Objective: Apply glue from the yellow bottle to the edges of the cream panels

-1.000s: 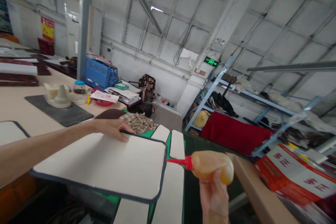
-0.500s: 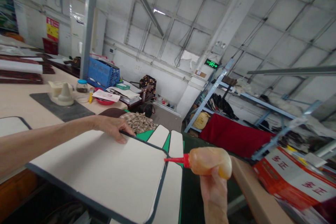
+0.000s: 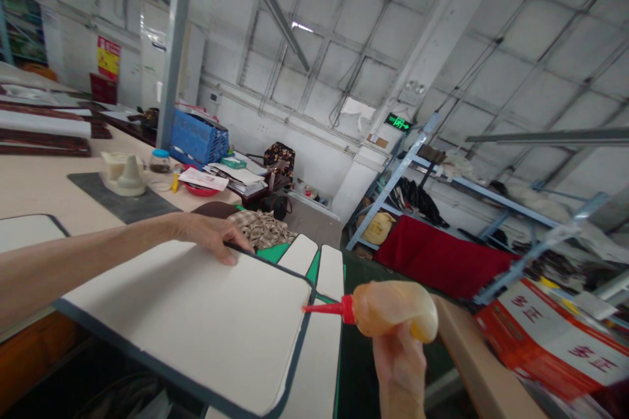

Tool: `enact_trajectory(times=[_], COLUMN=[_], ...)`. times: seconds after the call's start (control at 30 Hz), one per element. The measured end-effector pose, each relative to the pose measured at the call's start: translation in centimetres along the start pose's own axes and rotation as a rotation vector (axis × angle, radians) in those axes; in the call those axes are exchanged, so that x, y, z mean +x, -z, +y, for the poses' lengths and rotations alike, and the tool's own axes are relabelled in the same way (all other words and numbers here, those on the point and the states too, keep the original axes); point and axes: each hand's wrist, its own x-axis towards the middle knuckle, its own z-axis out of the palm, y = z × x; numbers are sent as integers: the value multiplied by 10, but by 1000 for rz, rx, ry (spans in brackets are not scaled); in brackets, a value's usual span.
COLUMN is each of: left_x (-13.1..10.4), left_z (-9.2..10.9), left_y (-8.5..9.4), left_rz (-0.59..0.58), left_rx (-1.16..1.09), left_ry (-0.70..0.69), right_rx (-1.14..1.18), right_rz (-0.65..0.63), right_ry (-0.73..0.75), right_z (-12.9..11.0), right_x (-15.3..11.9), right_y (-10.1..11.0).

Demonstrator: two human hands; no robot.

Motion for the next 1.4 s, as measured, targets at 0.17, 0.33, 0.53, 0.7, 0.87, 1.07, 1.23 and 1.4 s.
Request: enact_trajectory(times=[0.17,0.33,0.53,0.7,0.87,1.07,1.23,1.4], left_x=[-4,-5,-6,-8,-8,-9,-7,-8], left_z=[0,0,0,1,1,-1,-2,-1], left_y=[-5,-3,3,8,12,10,15,16], left_rz=[310,353,258,-204,-264,-225,-198,-158], left_rx=[-359,-488,-341,351,541,527,470,416], left_ry=[-14,5,3,-79,-196,-197,-167,-148], right_rx=[-8,42,65,100,129,98,31,-48], right_rz=[-35,13,-48,-185,-298,-252,-47,109], right_ry=[-7,-61,-74,13,-1,-11,-71,-152], right_z=[-5,-14,-13,-11,-18,-22,-19,-22], right_x=[-5,-11,-19,-22,-24,-25,-27,-31], right_y=[-3,-11,-10,-6,-10,-12,-8,-13])
